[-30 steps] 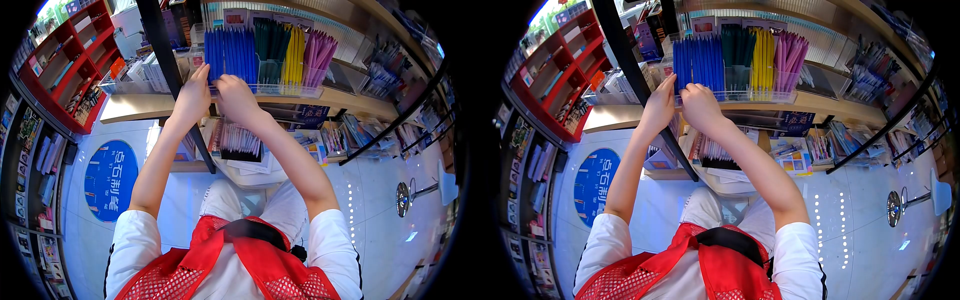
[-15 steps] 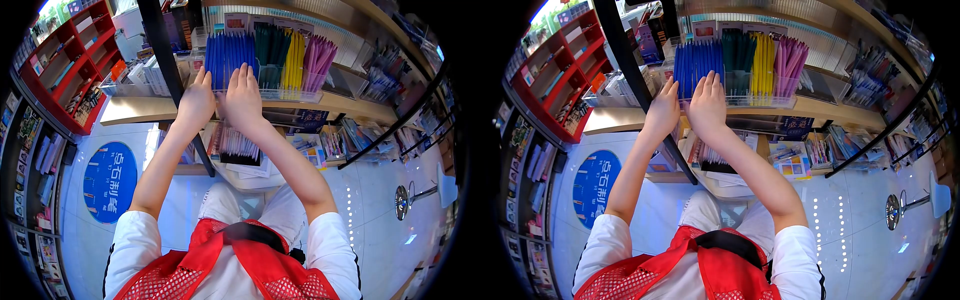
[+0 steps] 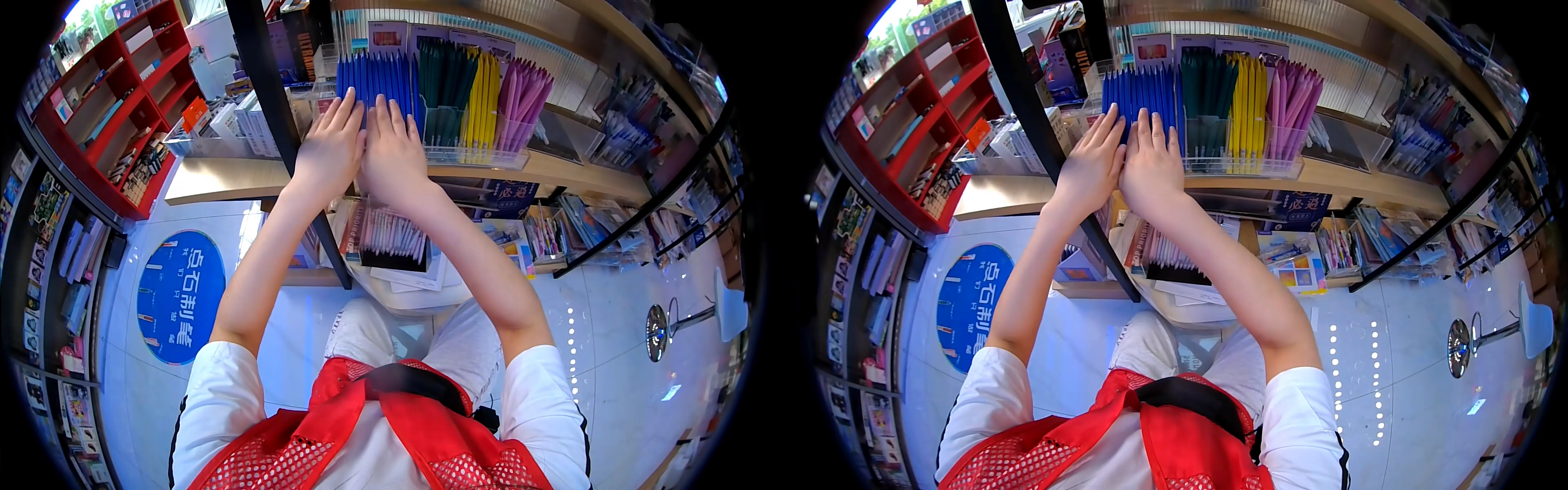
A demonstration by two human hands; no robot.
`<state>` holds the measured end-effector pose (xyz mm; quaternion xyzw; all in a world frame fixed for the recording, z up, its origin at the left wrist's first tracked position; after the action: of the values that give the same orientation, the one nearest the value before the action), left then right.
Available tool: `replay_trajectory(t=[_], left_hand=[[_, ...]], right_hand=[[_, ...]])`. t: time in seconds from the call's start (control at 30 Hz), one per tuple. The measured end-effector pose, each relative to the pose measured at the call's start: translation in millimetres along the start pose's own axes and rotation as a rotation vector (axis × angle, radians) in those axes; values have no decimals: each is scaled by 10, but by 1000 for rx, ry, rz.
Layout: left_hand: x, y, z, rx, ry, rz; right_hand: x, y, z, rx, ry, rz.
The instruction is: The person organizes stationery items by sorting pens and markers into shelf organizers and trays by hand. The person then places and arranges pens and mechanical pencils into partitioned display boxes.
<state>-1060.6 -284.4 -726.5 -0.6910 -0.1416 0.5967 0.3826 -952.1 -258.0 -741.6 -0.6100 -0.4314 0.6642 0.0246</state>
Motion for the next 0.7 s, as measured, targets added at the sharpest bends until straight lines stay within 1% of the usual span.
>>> replay_trajectory(t=[0.13, 0.23, 0.33, 0.43, 0.53, 0.63, 0.7], left_hand=[[31, 2, 50, -7, 8, 111], [-25, -20, 23, 77, -44, 44], [90, -49, 80, 73, -26, 94], [104, -3, 37, 30, 1, 64], [94, 128, -16, -109, -102, 10], [24, 211, -116, -166, -164, 129], [27, 233, -136, -130, -182, 39]], right_hand=[[36, -5, 3, 41, -17, 75], [-51, -34, -2, -38, 12, -14], [9, -87, -69, -23, 9, 97], [-6, -39, -68, -13, 57, 136], [-2, 49, -65, -2, 71, 75], [37, 81, -96, -14, 73, 41], [48, 109, -101, -27, 66, 33]])
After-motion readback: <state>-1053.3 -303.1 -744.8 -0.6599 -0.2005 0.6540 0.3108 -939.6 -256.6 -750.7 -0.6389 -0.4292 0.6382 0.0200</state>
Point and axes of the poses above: each hand's wrist, its own y-axis away from the middle knuckle, its own x-axis out of the palm, z = x × y, the point moved 3 cm from there along -y, towards the middle knuckle, and after that the axes turned 7 degrees about y, right-handed, at the moved point
